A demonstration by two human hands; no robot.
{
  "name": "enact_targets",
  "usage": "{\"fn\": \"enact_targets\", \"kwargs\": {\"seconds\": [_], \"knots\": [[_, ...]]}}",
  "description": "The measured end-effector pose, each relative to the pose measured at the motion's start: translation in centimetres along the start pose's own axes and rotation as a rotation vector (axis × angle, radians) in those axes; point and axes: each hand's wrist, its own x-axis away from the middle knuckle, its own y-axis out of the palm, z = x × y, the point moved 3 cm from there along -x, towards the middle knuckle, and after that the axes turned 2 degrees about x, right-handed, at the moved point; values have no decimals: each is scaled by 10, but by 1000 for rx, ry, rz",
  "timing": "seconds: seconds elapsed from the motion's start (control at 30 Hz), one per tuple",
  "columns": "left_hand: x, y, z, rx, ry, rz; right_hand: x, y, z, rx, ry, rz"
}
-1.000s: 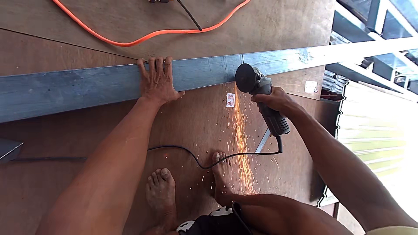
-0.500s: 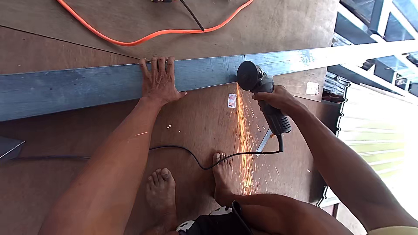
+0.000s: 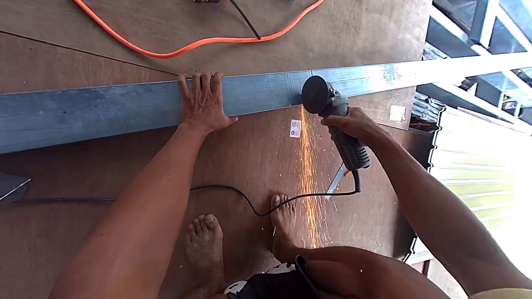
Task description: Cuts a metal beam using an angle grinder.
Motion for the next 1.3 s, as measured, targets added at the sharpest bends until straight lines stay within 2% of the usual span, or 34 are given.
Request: {"fn": "enact_targets", "kwargs": {"seconds": [1.3], "knots": [[0, 3, -1, -11, -3, 14, -4, 0, -6, -9, 33, 4]]}}
